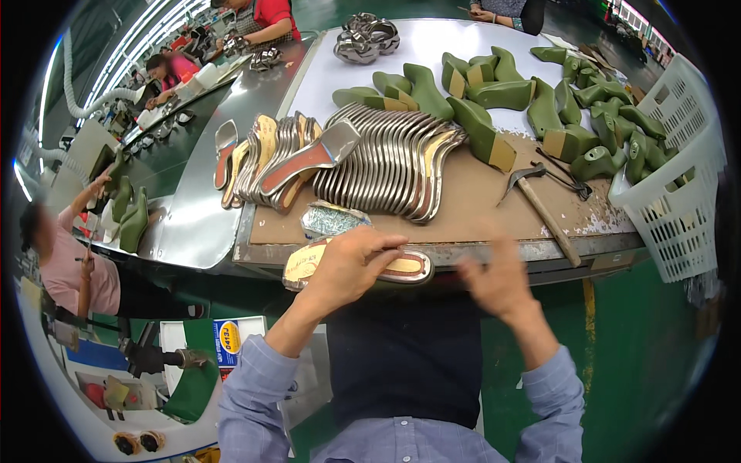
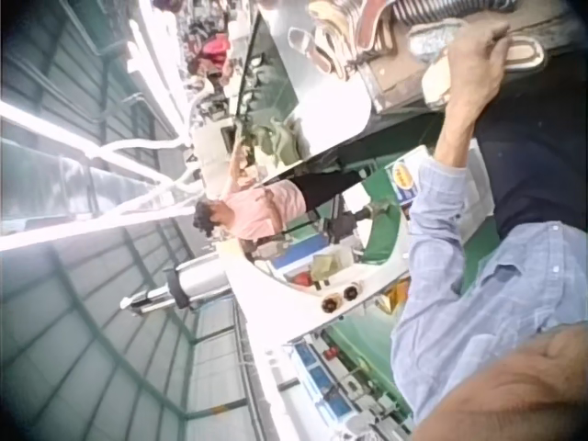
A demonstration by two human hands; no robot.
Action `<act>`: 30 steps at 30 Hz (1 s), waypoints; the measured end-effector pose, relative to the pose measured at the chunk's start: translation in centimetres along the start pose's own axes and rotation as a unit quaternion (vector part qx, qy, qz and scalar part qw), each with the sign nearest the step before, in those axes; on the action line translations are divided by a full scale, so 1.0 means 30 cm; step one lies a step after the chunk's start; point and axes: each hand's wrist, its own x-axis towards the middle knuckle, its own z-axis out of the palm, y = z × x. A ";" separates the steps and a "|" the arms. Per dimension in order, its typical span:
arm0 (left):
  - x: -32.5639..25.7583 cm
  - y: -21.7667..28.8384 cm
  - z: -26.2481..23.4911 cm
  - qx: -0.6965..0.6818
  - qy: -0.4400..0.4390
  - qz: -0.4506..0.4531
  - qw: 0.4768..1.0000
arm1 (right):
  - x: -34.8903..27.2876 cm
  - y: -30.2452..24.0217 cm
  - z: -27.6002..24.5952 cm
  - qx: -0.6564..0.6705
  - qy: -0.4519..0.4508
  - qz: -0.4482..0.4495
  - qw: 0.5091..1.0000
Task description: The person repeatedly picks up green shoe uppers and metal insoles, places the insoles inside the uppers, and uses a hammer to tap the insoles into place. The person then places the assembled shoes into a white basket. This process is repeated for multiple units.
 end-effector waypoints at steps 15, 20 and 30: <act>0.031 0.001 0.034 0.083 -0.061 -0.042 0.994 | -0.096 0.147 -0.252 0.188 0.049 0.220 0.956; 0.031 -0.012 0.044 0.101 -0.069 -0.036 0.992 | -0.173 -0.072 -0.318 0.223 -0.022 0.129 0.966; 0.028 0.030 0.036 0.129 -0.057 -0.026 0.990 | -0.138 -0.211 -0.313 0.185 -0.073 0.010 0.980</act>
